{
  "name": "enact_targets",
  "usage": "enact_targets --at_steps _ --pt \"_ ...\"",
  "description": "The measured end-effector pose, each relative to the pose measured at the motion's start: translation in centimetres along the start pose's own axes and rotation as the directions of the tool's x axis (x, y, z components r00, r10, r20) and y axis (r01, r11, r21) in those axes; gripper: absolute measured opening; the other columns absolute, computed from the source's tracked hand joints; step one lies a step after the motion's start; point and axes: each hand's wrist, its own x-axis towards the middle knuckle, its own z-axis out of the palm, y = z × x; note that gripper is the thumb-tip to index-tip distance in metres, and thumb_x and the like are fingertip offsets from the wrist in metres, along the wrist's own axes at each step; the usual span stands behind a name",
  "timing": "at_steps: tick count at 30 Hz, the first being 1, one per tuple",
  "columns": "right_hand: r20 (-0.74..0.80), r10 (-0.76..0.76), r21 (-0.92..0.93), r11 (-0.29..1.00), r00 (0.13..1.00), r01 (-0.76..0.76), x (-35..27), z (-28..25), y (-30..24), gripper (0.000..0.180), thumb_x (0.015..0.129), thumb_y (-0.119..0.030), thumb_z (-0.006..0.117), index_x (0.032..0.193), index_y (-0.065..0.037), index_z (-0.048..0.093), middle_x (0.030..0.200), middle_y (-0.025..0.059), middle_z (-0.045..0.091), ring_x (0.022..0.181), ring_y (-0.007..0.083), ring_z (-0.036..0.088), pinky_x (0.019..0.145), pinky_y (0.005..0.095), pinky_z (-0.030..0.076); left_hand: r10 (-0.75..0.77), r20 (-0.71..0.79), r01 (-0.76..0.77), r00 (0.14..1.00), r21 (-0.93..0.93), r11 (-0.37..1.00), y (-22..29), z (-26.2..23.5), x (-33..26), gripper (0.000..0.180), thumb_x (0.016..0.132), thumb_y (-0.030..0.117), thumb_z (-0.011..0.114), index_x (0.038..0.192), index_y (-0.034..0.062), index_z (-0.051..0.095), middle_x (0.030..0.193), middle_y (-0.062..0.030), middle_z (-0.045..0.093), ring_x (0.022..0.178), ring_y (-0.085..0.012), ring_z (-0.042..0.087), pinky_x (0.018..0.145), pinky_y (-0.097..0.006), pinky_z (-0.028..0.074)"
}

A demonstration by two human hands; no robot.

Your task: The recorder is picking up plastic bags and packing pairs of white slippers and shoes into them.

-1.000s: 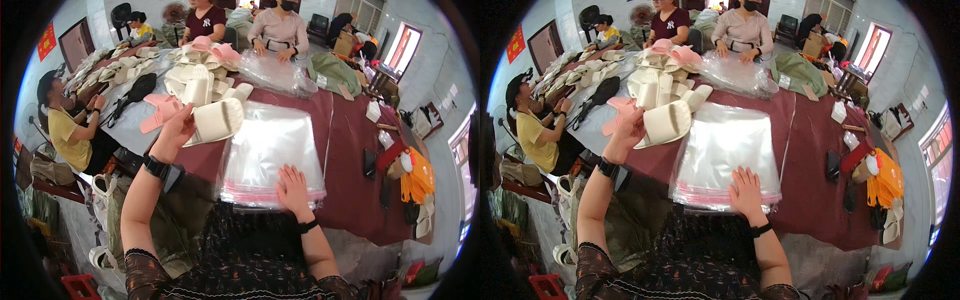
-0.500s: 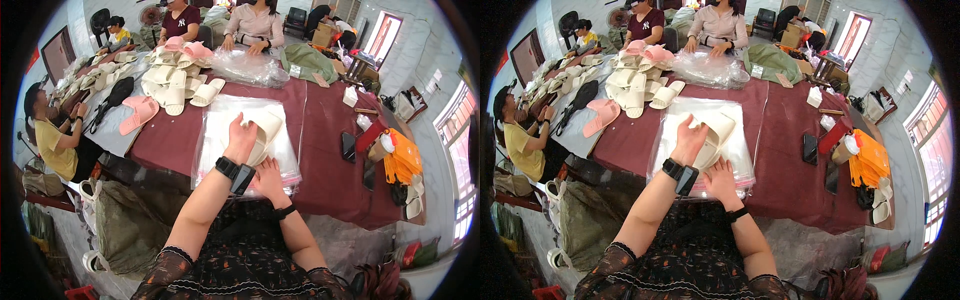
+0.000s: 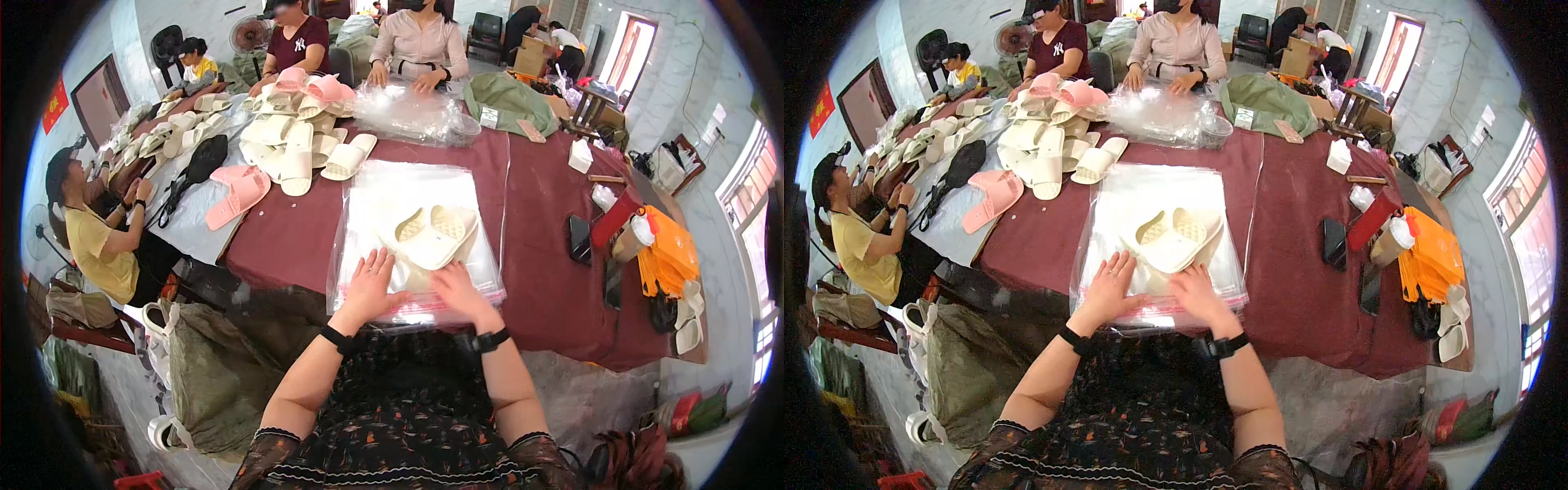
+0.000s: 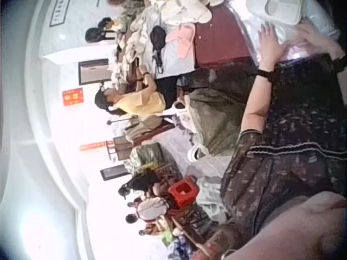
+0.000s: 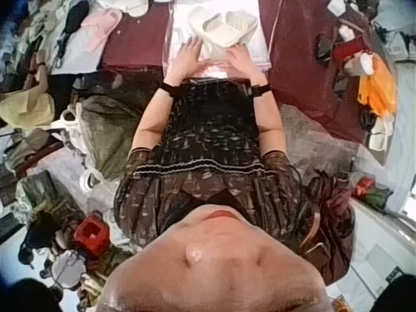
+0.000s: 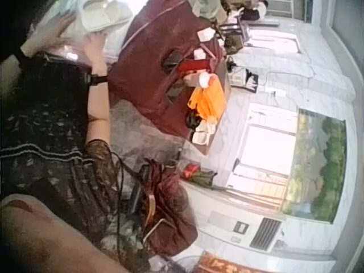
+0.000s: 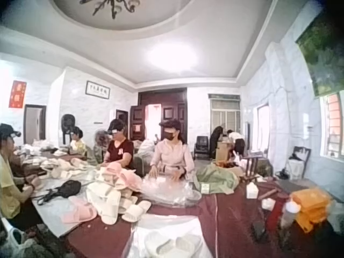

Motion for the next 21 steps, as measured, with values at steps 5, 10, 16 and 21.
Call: enact_targets --at_steps 5,10,16,21 --pt "0.29 0.432 0.488 0.701 0.854 -0.52 1.3 -5.8 -1.0 0.043 0.095 -0.035 0.058 0.105 0.006 0.065 0.101 0.0146 0.065 0.099 0.0179 0.059 0.086 0.0273 0.045 -0.007 0.008 0.007 1.0 0.001 1.0 -0.6 0.1 -0.1 0.092 0.079 0.06 0.062 0.142 -0.0026 0.036 0.151 -0.0242 0.029 0.142 -0.0373 0.023 0.116 -0.048 0.017" --pt "0.078 0.729 0.174 0.662 0.68 -0.729 2.4 -7.5 -1.9 0.07 0.079 -0.061 0.066 0.095 0.006 0.067 0.084 0.0139 0.068 0.08 0.0183 0.064 0.072 0.0298 0.049 -0.021 0.004 0.021 1.0 -0.013 1.0 -0.5 0.3 -0.2 0.095 0.078 0.063 0.061 0.143 -0.001 0.035 0.152 -0.0221 0.028 0.144 -0.0342 0.021 0.117 -0.046 0.015" --pt "-0.19 0.566 -0.079 0.805 0.802 -0.587 3.3 -5.0 -1.6 0.059 0.078 -0.052 0.068 0.099 0.003 0.067 0.088 0.0176 0.07 0.083 0.0314 0.067 0.076 0.0382 0.051 0.002 -0.059 -0.002 0.998 0.005 1.0 -0.6 0.8 -1.0 0.094 0.078 0.064 0.061 0.142 -0.0017 0.038 0.151 -0.0222 0.031 0.142 -0.0364 0.025 0.116 -0.047 0.017" --pt "-0.128 0.537 0.206 0.837 0.833 -0.508 4.6 -3.5 2.2 0.046 0.078 -0.043 0.07 0.095 -0.001 0.068 0.084 0.0167 0.07 0.08 0.031 0.067 0.073 0.0386 0.051 0.013 -0.051 -0.012 0.999 0.012 1.0 -0.4 0.9 -0.8 0.096 0.078 0.065 0.061 0.142 -0.0017 0.036 0.151 -0.0222 0.031 0.142 -0.0366 0.024 0.116 -0.047 0.017"
